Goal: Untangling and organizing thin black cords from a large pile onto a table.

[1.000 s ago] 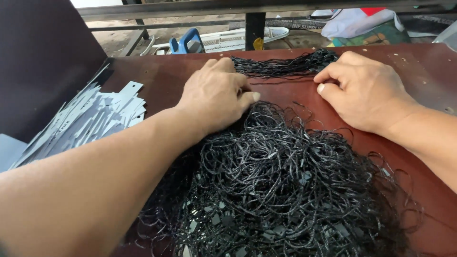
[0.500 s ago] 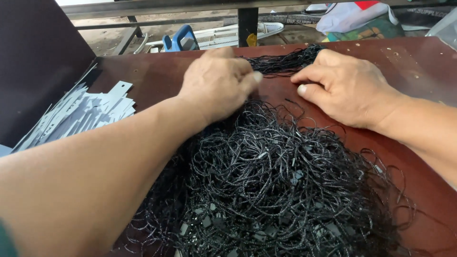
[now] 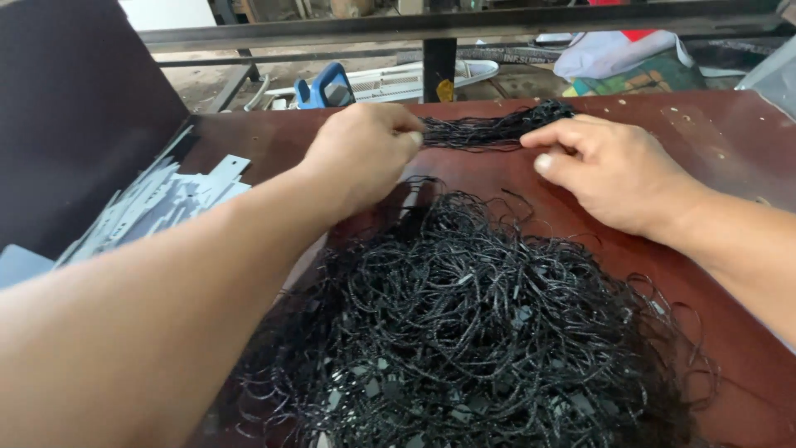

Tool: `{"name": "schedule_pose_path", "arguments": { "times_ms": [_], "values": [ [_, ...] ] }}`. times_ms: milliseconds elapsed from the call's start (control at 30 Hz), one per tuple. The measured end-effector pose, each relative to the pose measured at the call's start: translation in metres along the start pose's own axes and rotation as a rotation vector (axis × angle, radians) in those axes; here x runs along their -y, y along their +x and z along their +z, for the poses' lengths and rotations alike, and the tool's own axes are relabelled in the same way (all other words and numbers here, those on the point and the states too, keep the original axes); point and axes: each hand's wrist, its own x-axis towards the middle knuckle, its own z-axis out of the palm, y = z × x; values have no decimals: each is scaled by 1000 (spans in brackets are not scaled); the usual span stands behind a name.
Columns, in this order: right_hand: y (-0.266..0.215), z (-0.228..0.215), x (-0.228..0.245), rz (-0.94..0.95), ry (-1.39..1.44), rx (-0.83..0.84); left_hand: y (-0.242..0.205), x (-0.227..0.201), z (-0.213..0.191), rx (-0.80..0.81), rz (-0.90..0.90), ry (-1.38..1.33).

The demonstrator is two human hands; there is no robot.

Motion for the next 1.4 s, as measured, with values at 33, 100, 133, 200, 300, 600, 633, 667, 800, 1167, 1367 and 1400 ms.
{"name": "schedule_pose_path", "arguments": {
  "times_ms": [33, 100, 133, 200, 300, 600, 633, 667, 800, 1167, 1367, 1400],
  "values": [
    [-2, 1, 0, -8, 1, -1, -11, 4, -5, -7, -4, 1],
    [-6, 3, 1, 6, 29, -12, -34, 12, -14, -50, -106, -34],
    [-7, 4, 3, -2, 29, -10, -40, 22, -11, -56, -110, -35],
    [-11, 5, 7, 70, 41, -49, -51, 43, -4, -168, -181, -120],
    [-10, 10, 1, 40, 12, -76, -58, 54, 8, -158, -235, -114],
    [-19, 6, 8, 27, 19, -108, -109, -16, -23, 121, -266, -210],
    [-18, 7, 7, 26, 18, -111, -100, -3, -8, 119, -264, -210],
    [-17, 8, 5, 15, 12, -114, -91, 10, 6, 23, -157, -51],
    [-17, 11, -4, -45, 37, -142, -90, 5, 15, -196, -255, -144],
    [-29, -3, 26, 84, 421, -124, -103, -39, -25, -230, -300, -725],
    [-45, -25, 80, -24, 922, 72, -94, -46, -16, -172, -269, -1098],
    [-47, -25, 88, -60, 1026, 107, -94, -45, -13, -144, -236, -1175]
  ]
}}
